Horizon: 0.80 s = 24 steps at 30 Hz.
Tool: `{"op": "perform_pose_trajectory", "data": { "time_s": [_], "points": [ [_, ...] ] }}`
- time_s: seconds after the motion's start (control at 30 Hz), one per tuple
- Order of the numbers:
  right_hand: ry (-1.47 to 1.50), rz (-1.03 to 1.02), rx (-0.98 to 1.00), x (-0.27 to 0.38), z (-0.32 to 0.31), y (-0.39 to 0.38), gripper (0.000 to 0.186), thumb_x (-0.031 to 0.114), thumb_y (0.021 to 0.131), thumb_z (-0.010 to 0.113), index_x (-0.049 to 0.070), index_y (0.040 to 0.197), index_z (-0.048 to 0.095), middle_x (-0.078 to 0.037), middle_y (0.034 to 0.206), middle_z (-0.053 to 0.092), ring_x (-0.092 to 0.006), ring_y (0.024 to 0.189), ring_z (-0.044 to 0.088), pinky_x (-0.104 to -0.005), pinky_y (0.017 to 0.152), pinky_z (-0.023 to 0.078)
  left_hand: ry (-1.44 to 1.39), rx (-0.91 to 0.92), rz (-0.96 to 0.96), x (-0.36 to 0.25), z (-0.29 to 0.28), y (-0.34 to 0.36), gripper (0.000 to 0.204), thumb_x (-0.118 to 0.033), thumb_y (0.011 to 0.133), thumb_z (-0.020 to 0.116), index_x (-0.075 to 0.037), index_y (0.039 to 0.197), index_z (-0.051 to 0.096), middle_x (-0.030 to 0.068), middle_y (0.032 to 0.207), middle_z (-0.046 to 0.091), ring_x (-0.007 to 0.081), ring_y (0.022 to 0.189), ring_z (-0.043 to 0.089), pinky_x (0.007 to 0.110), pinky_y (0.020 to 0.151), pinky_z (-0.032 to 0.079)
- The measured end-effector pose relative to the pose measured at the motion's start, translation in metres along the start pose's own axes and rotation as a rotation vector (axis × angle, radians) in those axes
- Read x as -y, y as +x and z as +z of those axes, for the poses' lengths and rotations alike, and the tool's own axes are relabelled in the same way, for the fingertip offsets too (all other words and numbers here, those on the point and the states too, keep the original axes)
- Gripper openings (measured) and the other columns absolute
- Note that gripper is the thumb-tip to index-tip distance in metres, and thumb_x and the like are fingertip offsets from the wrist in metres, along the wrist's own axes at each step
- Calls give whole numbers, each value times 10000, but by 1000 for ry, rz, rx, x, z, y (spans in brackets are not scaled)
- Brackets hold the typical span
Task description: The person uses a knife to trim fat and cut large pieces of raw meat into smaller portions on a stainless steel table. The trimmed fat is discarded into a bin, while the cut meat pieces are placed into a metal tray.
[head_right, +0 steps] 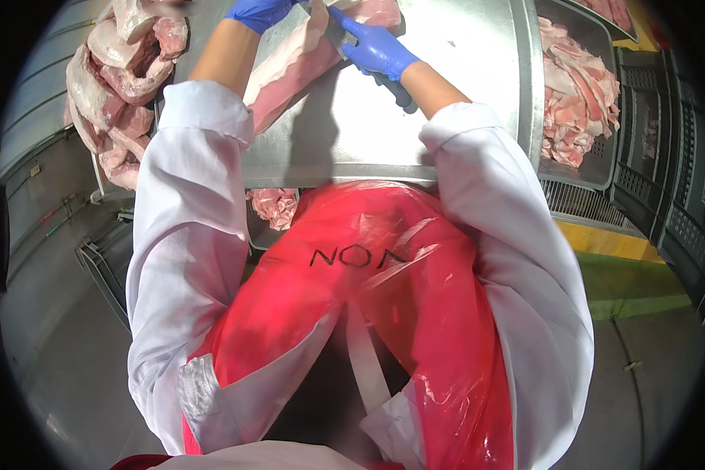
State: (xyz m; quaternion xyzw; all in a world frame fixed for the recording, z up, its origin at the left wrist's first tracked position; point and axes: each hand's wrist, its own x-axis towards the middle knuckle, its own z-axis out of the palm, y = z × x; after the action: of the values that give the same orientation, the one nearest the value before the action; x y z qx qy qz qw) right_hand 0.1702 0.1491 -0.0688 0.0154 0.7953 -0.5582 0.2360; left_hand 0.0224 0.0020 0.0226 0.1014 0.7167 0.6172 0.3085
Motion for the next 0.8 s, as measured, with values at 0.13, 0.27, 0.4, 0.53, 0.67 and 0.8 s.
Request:
{"op": "perform_pose_trajectory", "data": {
  "time_s": [0.13,0.27,0.4,0.53,0.67,0.8],
  "points": [
    [-39,-53,69,-30,16,-70,679,252,1004,469,340,1613,183,-100,738,621,-208,590,610,-379,607,571,-154,-81,44,-4,-39,-9,136,-102,892,631,-37,1008,658,-31,727,542,65,576,472,211,507,357],
    [-42,-31,36,-4,19,-55,685,233,999,471,339,1615,191,-108,753,628,-212,617,613,-382,652,563,-175,26,20,-9,-41,-27,165,-83,910,613,-38,1065,647,-34,731,536,60,569,460,210,497,347],
    [-56,-95,8,7,28,-18,698,225,996,490,348,1614,190,-107,771,639,-204,644,628,-366,678,563,-195,-10,46,-18,-49,-27,162,-71,918,608,-41,1072,647,-37,730,536,57,567,458,207,496,345],
    [-83,-78,109,-40,25,-56,714,218,990,516,349,1614,195,-101,780,646,-192,666,639,-351,697,563,-271,-31,92,-9,-84,-42,159,-73,929,599,-41,1077,650,-29,725,542,58,564,455,203,506,348],
    [-34,-132,21,-4,36,1,730,212,984,543,351,1613,199,-95,790,652,-179,688,650,-335,715,563,-363,71,140,-13,-71,-43,108,-77,945,582,-60,1031,646,-20,738,555,53,579,458,196,513,350],
    [-72,-81,68,-23,49,-25,735,221,974,559,330,1613,214,-97,772,654,-175,631,634,-315,687,564,-404,31,147,-14,-99,-36,66,-73,954,576,-75,992,630,-19,753,561,47,607,470,193,517,351]
  ]
}}
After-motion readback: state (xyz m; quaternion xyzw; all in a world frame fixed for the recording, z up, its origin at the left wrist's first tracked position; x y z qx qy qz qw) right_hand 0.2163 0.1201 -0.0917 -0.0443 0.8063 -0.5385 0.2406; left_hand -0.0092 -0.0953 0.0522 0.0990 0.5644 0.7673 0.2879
